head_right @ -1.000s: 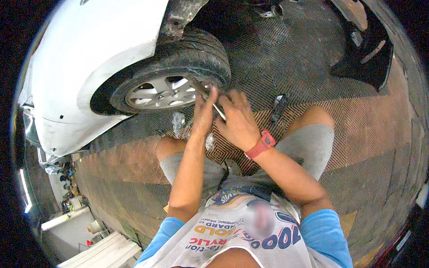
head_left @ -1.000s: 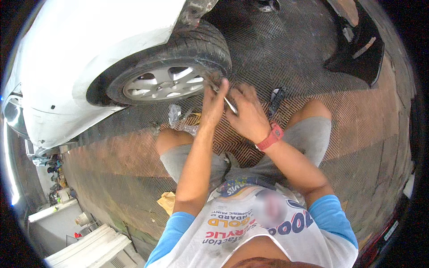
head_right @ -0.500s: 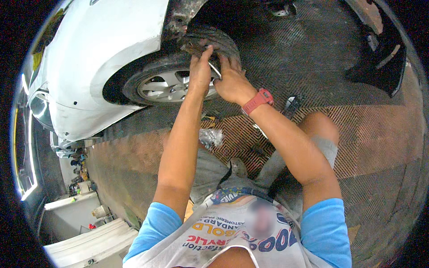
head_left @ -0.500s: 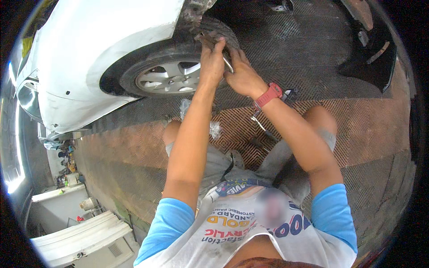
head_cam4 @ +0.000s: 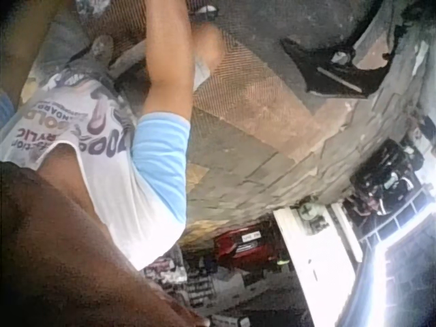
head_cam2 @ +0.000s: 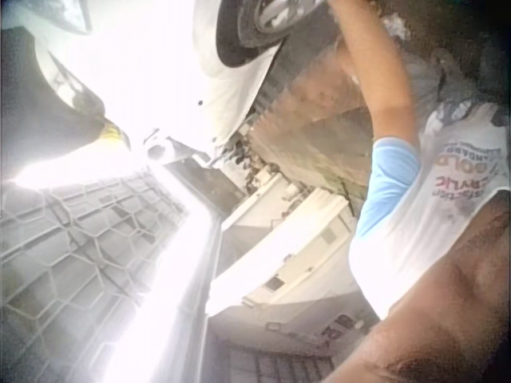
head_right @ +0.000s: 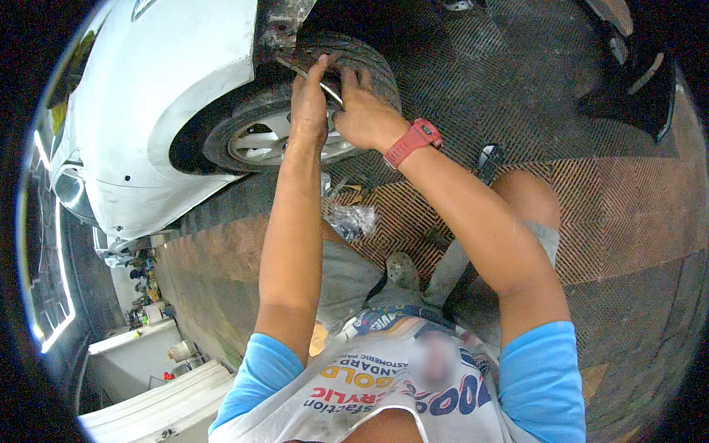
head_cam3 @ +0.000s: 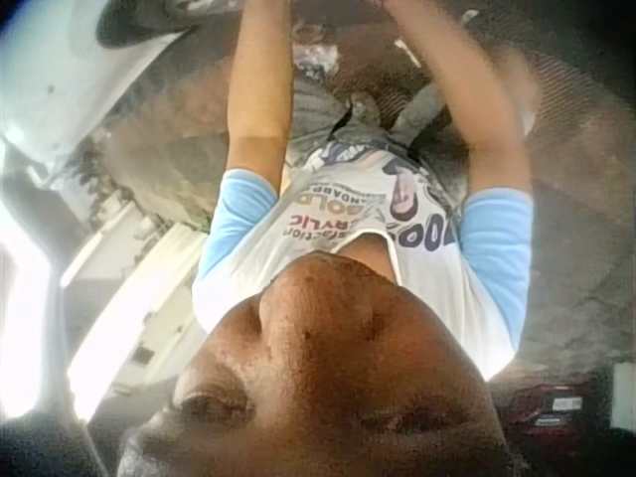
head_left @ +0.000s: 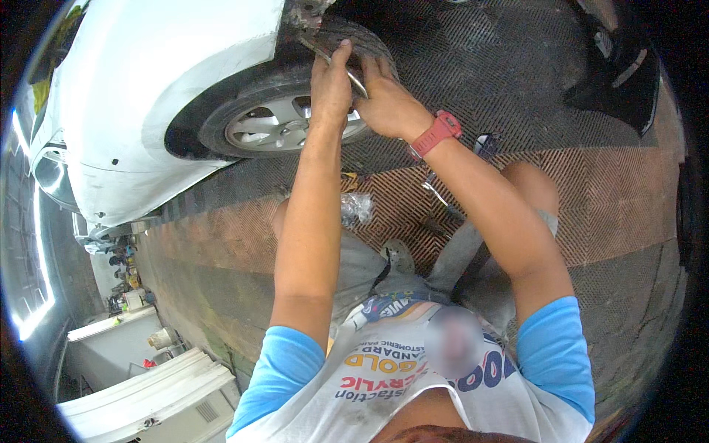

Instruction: The person installs a black plastic wheel arch liner on the front left side of a white car. They unpack the part, position it into the wheel well, and secure it using a hammer and a power drill to fasten clips and screws.

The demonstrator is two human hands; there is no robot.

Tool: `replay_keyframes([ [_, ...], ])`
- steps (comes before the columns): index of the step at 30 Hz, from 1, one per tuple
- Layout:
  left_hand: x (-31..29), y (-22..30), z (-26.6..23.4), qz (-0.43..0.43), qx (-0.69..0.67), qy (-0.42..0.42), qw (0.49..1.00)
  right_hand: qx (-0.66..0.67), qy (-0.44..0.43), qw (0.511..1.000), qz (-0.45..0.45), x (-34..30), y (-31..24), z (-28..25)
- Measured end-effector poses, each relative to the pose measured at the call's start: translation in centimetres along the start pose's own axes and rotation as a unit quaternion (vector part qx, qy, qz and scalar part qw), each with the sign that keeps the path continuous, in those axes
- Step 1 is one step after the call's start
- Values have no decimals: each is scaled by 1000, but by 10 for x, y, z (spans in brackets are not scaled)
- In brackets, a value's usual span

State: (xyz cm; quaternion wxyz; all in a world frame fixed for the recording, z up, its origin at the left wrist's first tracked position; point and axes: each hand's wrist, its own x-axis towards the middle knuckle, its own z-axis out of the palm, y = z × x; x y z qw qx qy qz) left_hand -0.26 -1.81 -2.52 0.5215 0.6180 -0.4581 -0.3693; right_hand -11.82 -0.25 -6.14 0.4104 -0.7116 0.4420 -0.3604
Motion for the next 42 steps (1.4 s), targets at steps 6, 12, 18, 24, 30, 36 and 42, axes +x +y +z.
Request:
replay_keyframes([
  [6, -12, 8, -5, 15, -46, -14, 999, -38, 15, 998, -57, 0, 0, -3],
  [12, -12, 10, -5, 35, -55, -9, 998, -74, 10, 992, -104, 10, 2, -9],
  [18, -15, 10, -4, 54, -40, 17, 998, -58, 13, 992, -112, 13, -2, -13],
  [24, -22, 20, -5, 44, 8, -21, 999, -55, 105, 973, -199, 21, 16, 0],
  [30, -12, 26, -30, 116, -260, 41, 958, -48, -14, 997, -65, 28, 0, -4],
  [36, -9, 50, -44, 117, -288, 21, 950, -142, 151, 966, -153, 27, 4, 6],
  [42, -6, 48, -35, 133, -317, 31, 939, -159, 202, 942, -217, 44, 26, 5],
])
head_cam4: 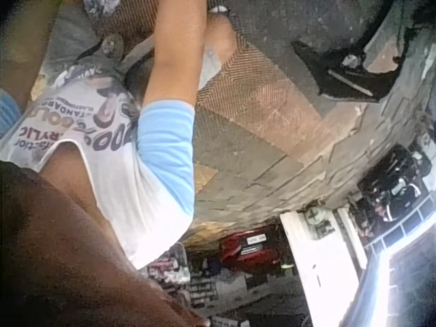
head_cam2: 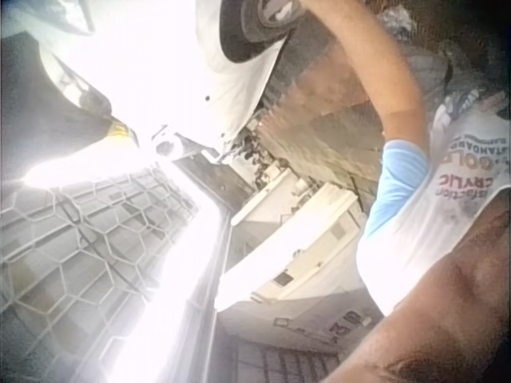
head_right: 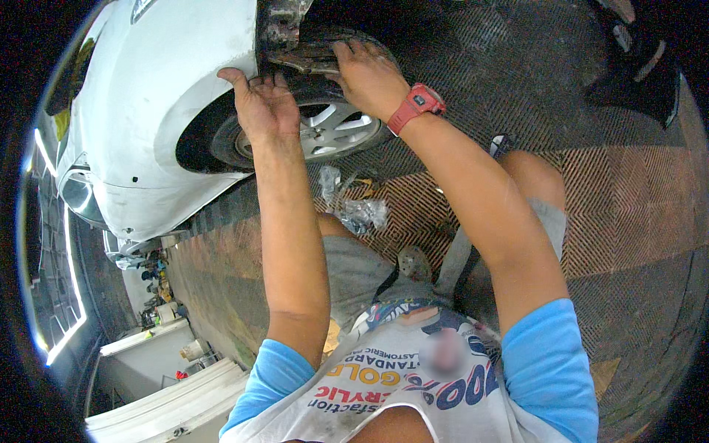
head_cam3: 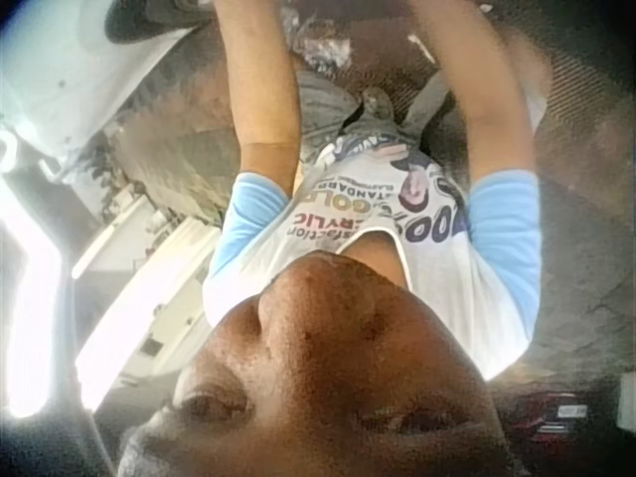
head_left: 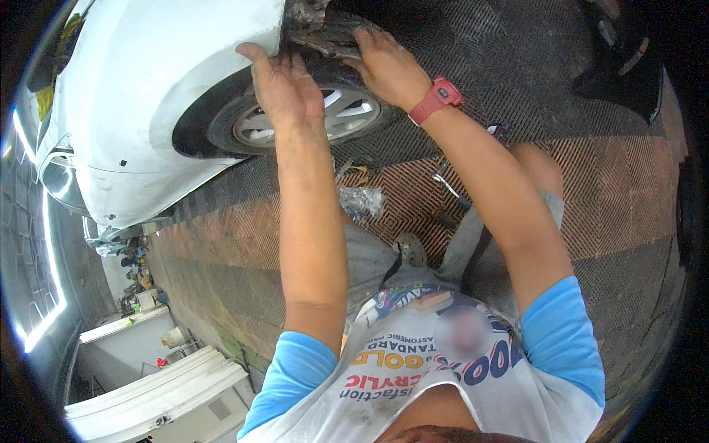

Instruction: The person installs a black plastic wheel arch liner on the front left side of a white car. They unpack the part, position it into the wheel well, and secure it using a hammer and a power drill to fasten clips and screws.

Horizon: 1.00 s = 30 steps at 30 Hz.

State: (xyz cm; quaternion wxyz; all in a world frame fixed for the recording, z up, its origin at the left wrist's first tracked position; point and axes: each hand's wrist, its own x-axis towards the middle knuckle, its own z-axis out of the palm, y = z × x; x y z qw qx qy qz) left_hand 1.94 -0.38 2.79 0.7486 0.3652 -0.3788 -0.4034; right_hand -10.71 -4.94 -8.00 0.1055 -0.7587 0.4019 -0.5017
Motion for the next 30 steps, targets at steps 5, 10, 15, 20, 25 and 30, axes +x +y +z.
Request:
replay_keyframes([
  [5, 1, 3, -4, -12, -11, 8, 1000, -6, -104, 992, 67, 3, -11, -10],
  [10, 2, 4, -2, -20, -23, 24, 999, 1, -124, 990, 68, 12, -15, -17],
  [15, 1, 6, -7, -3, -3, 9, 1000, -125, 17, 992, -9, 5, -27, -18],
  [20, -1, 4, -1, -6, -23, 15, 1000, -138, -43, 989, 38, 4, -35, -25],
  [25, 0, 4, -2, -8, -15, 8, 1000, -149, -66, 985, 59, 6, -36, -24],
  [30, -1, 5, -2, -8, -17, 9, 1000, -119, -57, 991, 29, 12, -38, -42],
])
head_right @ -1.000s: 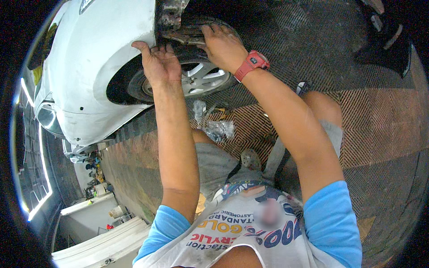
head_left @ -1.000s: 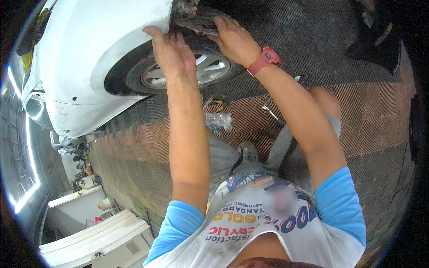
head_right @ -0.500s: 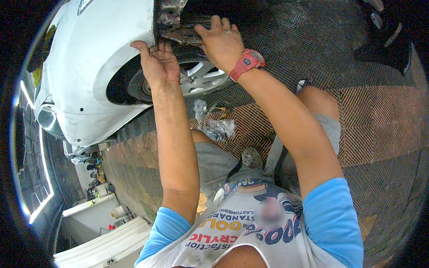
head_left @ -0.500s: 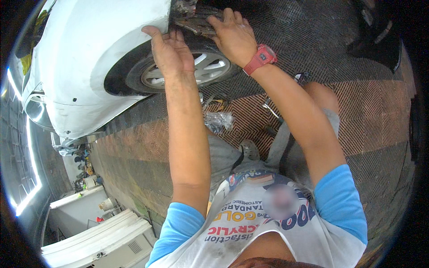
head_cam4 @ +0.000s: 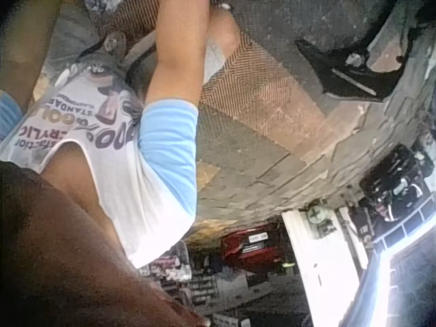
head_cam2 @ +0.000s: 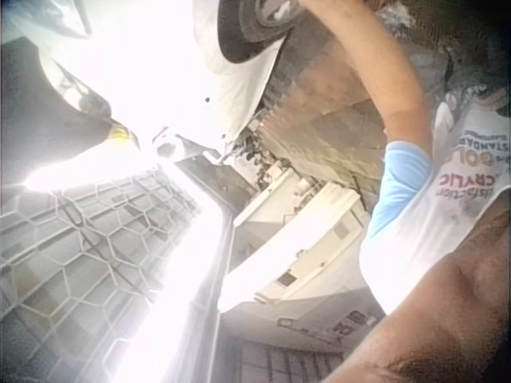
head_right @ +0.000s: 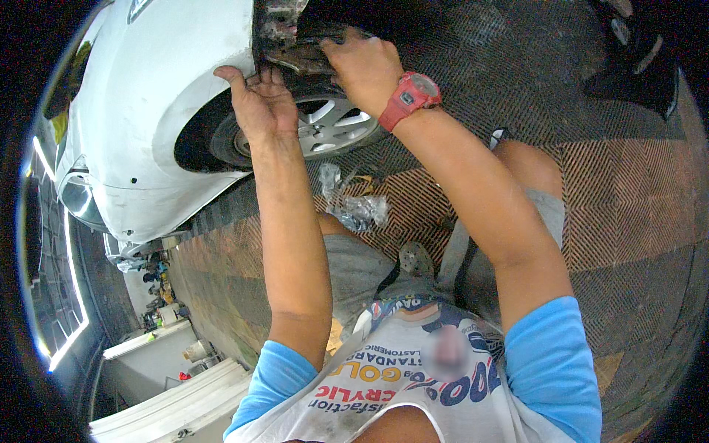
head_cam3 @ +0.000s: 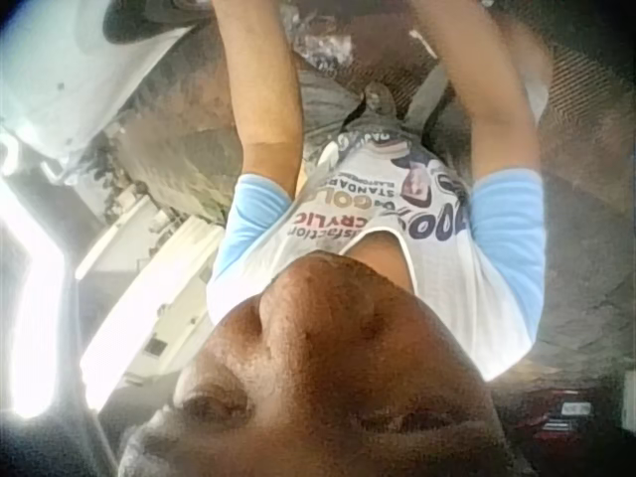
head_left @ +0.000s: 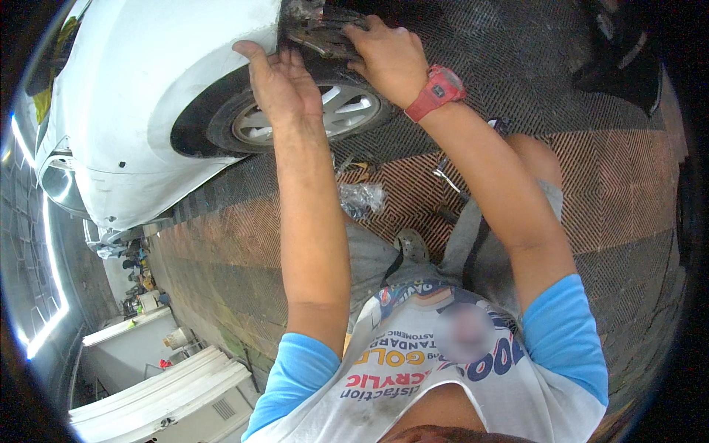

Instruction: The person installs a black plastic wheel arch liner on the front left side of a white car. They unpack the part, position it into the wheel well, and secure it using a hammer and a power drill to fasten clips and screws.

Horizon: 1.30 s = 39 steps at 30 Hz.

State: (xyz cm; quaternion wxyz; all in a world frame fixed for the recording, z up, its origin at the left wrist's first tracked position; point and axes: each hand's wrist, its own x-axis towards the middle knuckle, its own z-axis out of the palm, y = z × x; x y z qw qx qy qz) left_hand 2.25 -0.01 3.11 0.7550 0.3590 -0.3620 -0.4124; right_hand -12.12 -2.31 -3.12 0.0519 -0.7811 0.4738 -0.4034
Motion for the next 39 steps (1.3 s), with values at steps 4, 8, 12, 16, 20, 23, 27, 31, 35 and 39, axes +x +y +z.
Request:
replay_keyframes([
  [4, 0, -2, 3, 2, 4, 9, 1000, -14, 7, 1000, 5, -1, -3, 10],
  [8, 0, -1, 0, 6, 5, -2, 1000, -36, 15, 999, 4, -1, -5, 15],
  [12, 1, -3, 3, 3, 5, 8, 1000, -24, 84, 996, -18, 0, 6, 22],
  [16, 2, -2, 0, 5, -1, 8, 1000, -25, 74, 997, -15, -4, 2, 22],
  [20, -1, -1, 3, 2, -6, 7, 1000, -35, 20, 999, 16, -2, -8, 15],
  [23, -1, -3, 1, 1, -15, -1, 1000, 11, 53, 998, 32, -3, -4, 14],
  [27, -28, -12, 9, 55, 111, 66, 990, 98, 66, 992, 40, -17, 3, 12],
  [31, -55, -41, 15, -76, 143, 55, 985, 187, -32, 981, 32, -10, 22, 1],
  [35, -60, -64, 14, -110, 180, 33, 977, 262, -82, 962, 15, 5, 72, 7],
  [39, -63, -85, 20, -88, 195, 61, 975, 380, -299, 861, 155, 5, 87, 24],
])
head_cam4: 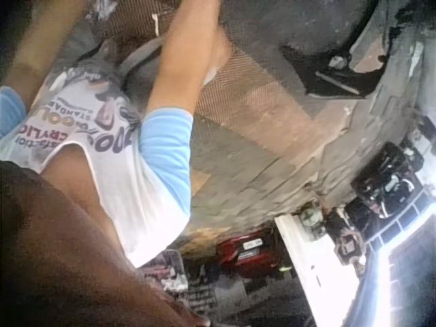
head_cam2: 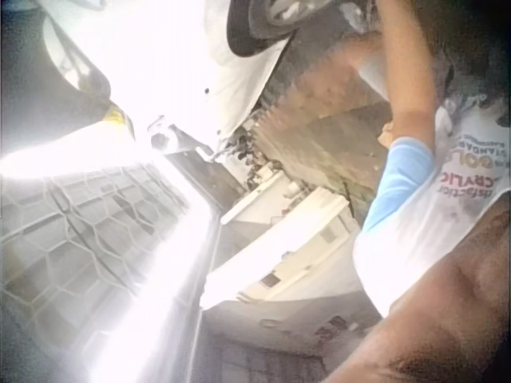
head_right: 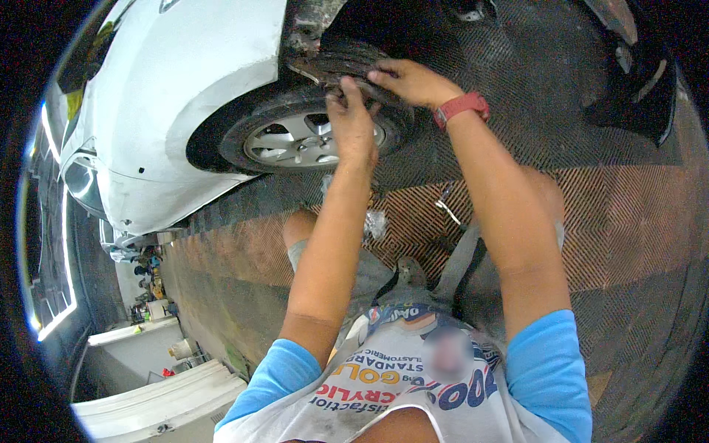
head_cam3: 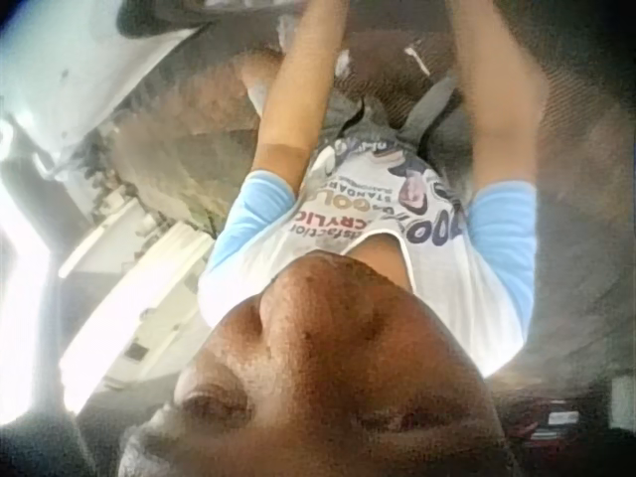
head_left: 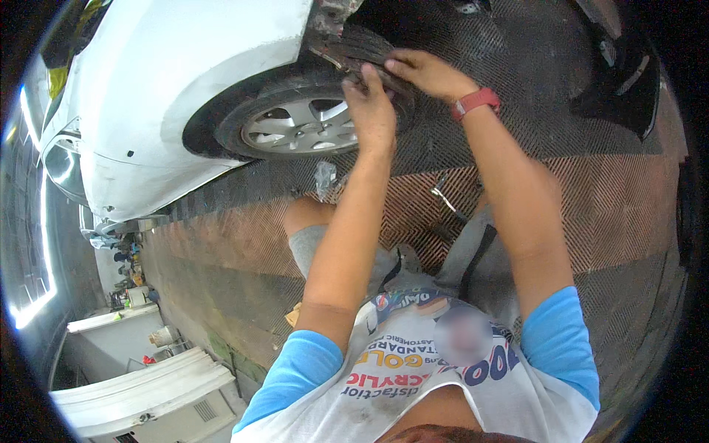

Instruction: The person installs a black plastic wheel arch liner on the front left side of a white car. They unpack the part, position it into the wheel well, and secure it using a hammer and a power drill to fasten clips and screws.

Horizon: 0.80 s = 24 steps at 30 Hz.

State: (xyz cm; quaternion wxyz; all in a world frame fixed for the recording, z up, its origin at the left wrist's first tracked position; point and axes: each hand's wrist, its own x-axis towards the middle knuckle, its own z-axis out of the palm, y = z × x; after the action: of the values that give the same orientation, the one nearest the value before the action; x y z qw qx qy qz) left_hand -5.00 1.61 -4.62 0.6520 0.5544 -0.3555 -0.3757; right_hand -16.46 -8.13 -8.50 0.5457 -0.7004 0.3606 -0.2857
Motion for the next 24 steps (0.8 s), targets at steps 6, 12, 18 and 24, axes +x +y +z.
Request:
replay_keyframes([
  [6, -8, -16, 13, 18, 88, 45, 995, 107, 24, 992, -70, 11, 16, 19],
  [12, -31, -12, 19, 33, 216, 70, 973, 121, 80, 988, -43, 10, 10, 27],
  [18, -49, -14, 5, -15, 266, 11, 964, 59, 124, 990, -21, 0, 15, 14],
  [24, -46, -18, -7, 169, 276, 67, 944, -144, 75, 985, -61, -24, -24, 28],
])
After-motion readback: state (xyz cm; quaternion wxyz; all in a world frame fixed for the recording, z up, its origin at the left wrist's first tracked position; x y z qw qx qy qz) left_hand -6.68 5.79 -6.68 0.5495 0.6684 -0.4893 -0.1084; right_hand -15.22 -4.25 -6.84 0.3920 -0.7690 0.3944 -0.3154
